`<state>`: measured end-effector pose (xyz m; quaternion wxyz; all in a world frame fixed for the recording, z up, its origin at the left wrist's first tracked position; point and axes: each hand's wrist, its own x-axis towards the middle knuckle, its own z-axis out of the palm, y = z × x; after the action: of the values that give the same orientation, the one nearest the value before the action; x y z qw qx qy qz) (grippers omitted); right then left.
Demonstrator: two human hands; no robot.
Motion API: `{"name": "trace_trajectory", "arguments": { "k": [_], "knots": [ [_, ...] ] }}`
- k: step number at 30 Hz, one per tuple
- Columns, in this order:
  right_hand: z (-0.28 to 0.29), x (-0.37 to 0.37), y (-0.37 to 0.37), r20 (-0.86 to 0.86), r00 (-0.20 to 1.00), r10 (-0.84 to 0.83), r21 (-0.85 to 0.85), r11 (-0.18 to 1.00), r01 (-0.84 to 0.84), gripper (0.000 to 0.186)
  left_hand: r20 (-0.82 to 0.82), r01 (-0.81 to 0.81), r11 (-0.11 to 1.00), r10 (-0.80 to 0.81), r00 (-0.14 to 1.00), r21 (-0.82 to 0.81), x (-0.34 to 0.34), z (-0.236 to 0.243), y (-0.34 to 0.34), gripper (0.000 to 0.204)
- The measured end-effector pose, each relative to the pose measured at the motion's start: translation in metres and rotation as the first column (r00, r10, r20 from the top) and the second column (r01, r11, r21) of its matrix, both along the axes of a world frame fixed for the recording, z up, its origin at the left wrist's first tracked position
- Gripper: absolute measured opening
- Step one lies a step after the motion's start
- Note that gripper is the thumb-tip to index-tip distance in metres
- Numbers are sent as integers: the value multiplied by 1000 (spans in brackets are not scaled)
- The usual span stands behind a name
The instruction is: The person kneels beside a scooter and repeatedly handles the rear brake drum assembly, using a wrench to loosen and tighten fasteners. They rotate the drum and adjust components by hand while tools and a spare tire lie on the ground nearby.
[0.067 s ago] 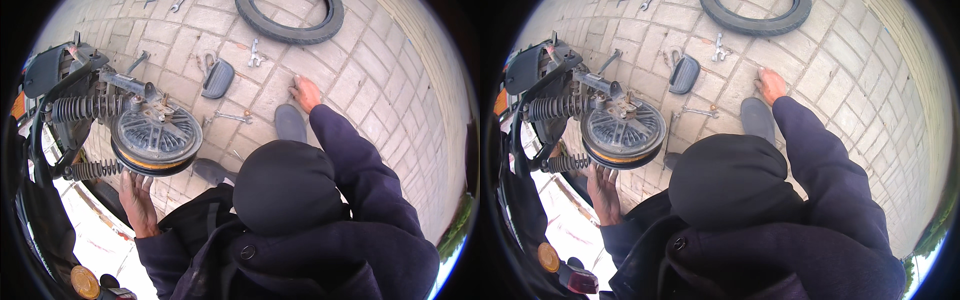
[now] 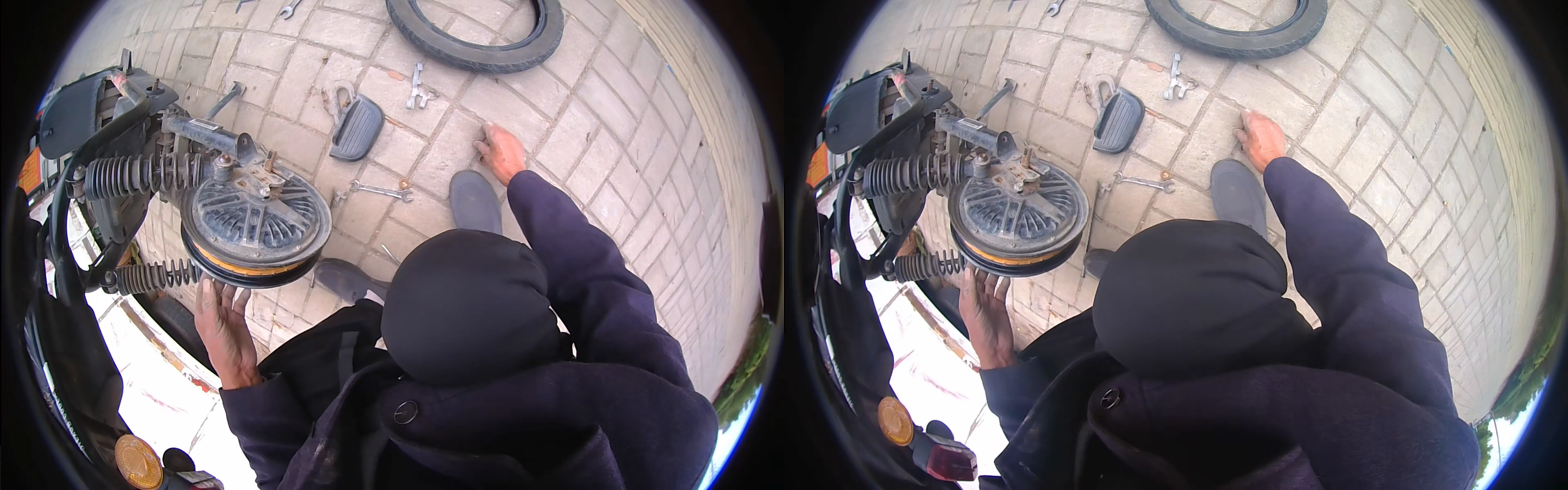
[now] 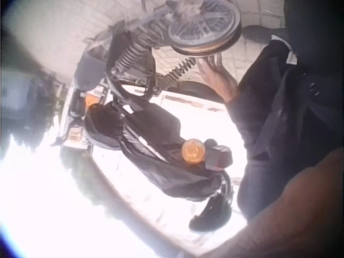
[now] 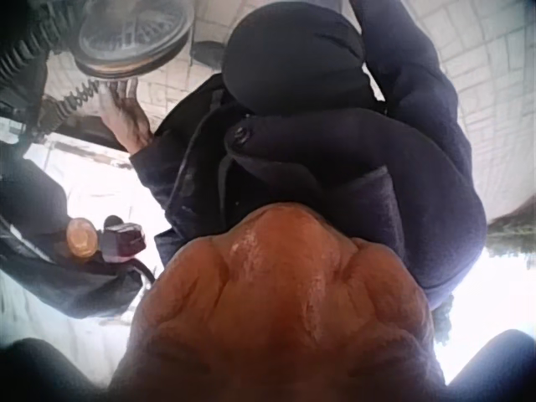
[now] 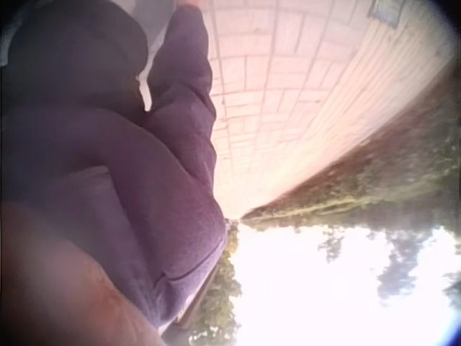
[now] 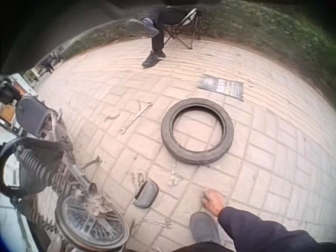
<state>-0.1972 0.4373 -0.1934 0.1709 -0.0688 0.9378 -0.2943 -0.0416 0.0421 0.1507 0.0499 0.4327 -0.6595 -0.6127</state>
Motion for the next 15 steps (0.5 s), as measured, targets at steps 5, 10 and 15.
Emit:
{"name": "trace_trajectory", "arguments": {
  "k": [5, 10, 15],
  "knots": [
    [5, -2, 23, -87, 947, -310, -2, 950, 311, 27, 32, -16, 1000, 16, 999, -11, 4, -2, -3, 53],
    [14, 26, 35, 0, 997, 74, -21, 997, -74, 33, 49, 19, 999, -17, 999, -38, 0, -3, -5, 50],
    [8, 33, 20, 0, 969, 246, 138, 960, -243, 39, 86, 59, 995, -52, 995, -80, -6, -3, -4, 52]
  ]
}}
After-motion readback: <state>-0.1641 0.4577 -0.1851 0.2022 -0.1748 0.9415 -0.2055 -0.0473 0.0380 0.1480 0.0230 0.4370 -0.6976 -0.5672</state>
